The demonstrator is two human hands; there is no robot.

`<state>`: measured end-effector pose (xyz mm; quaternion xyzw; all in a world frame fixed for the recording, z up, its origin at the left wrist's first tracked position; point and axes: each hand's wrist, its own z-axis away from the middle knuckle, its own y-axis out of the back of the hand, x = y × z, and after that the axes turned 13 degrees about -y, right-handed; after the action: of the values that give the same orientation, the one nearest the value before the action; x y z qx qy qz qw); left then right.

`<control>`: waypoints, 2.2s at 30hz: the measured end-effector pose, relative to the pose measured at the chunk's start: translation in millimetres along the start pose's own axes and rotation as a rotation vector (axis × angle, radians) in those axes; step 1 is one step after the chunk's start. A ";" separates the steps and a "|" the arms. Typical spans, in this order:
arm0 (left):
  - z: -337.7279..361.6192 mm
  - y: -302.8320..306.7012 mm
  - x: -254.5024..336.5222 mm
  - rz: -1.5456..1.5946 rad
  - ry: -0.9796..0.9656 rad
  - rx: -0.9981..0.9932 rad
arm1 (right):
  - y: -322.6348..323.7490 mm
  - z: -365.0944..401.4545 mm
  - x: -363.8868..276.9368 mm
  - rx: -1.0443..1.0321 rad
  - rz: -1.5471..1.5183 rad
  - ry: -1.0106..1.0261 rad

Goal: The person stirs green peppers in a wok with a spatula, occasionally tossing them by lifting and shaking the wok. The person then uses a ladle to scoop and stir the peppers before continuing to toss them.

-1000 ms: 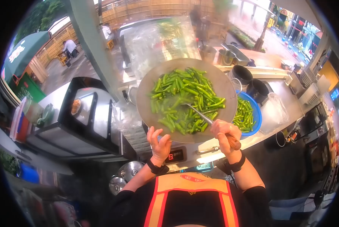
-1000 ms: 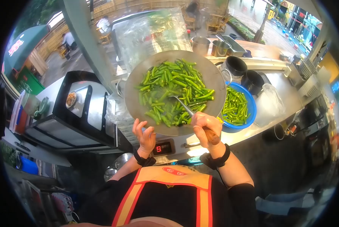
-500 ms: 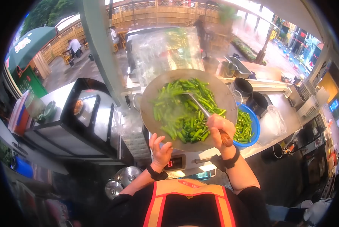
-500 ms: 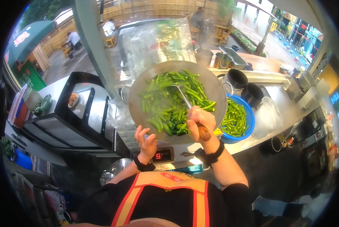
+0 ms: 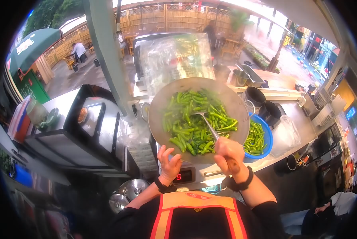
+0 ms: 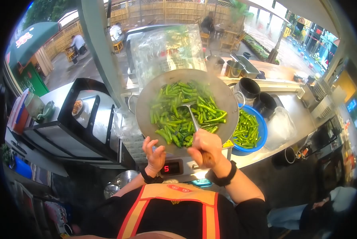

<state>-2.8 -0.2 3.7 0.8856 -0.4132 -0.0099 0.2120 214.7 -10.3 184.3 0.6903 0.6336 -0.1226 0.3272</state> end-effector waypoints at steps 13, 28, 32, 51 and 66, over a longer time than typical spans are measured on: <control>0.9 -1.7 -2.7 0.005 -0.006 0.016 | 24.6 0.3 -19.4 0.082 -0.130 0.049; -0.6 -0.2 -0.5 0.005 -0.002 0.017 | -14.9 5.8 40.8 0.036 -0.010 -0.057; -1.5 0.1 0.0 0.009 0.000 0.025 | -10.6 5.0 29.4 0.001 0.044 -0.026; -0.1 -0.1 -2.9 -0.042 -0.004 0.035 | 8.1 -7.9 14.6 0.251 -0.053 -0.133; -1.2 -2.8 -3.4 -0.030 -0.078 0.013 | -26.1 -31.2 36.4 0.175 0.051 -0.158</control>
<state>-2.8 4.3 3.2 0.8920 -0.4079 -0.0448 0.1898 188.2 37.1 178.8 0.7202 0.5750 -0.2231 0.3178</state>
